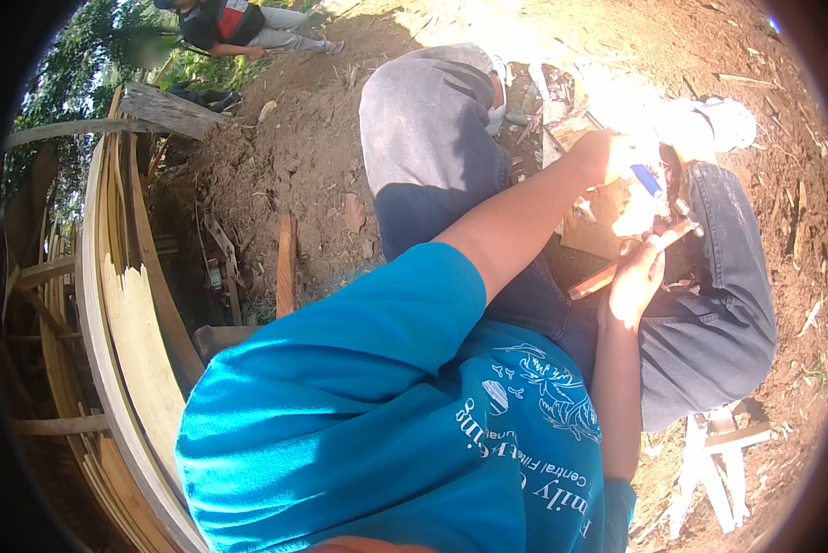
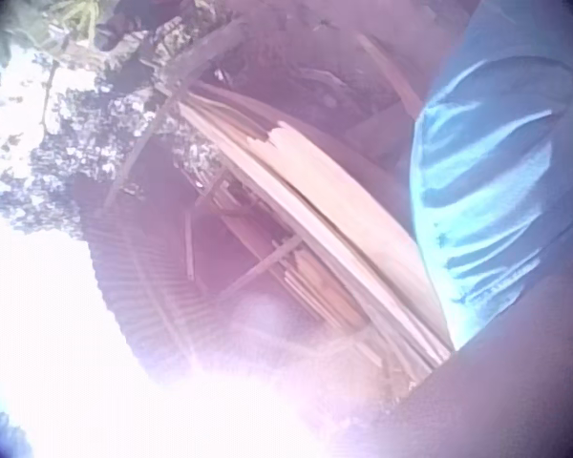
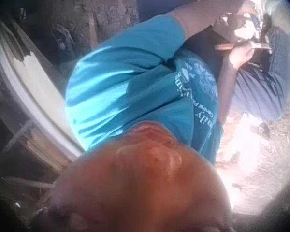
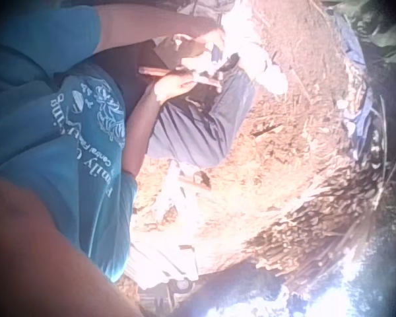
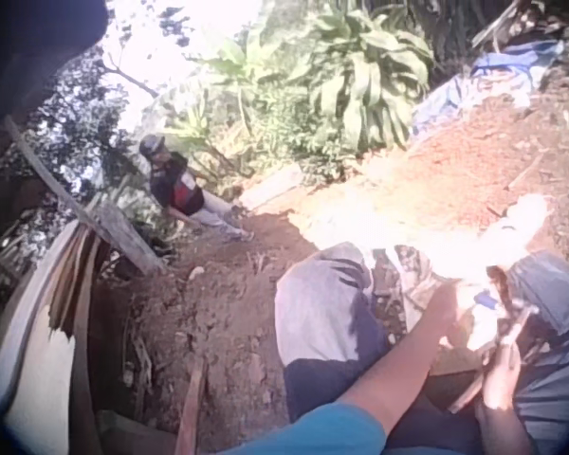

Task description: The person carves a piece of wood using a chisel and a small hammer while sitting on the ground.

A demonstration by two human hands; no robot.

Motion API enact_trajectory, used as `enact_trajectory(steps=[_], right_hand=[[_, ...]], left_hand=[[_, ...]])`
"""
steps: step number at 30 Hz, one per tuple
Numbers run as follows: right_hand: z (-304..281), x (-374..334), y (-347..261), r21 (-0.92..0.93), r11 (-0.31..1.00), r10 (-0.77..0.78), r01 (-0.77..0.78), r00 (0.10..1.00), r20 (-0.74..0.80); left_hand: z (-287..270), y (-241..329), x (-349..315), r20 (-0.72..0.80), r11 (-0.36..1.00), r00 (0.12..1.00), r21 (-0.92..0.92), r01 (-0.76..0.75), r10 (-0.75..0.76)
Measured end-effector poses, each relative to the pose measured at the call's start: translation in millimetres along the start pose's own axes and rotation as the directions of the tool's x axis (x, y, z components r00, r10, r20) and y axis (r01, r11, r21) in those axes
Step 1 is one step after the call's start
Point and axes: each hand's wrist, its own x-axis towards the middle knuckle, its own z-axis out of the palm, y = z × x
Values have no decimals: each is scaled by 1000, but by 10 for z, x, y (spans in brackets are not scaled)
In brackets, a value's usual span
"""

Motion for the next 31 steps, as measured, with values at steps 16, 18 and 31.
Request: enact_trajectory(steps=[16, 18, 31], right_hand=[[-91, 62, 52, 87, 995, -56, 53, 998, 34], [-41, 20, -10, 86, 995, -55, 49, 996, 67], [-134, 9, 40, 28, 997, 73, -78, 983, 166]], left_hand=[[-466, 625, 65, -102, 986, 982, 53, -156, 161], [-448, 697, 88, -62, 985, 987, 94, -143, 149], [-306, 612, 12, 2, 998, 1000, -67, 15, -15]])
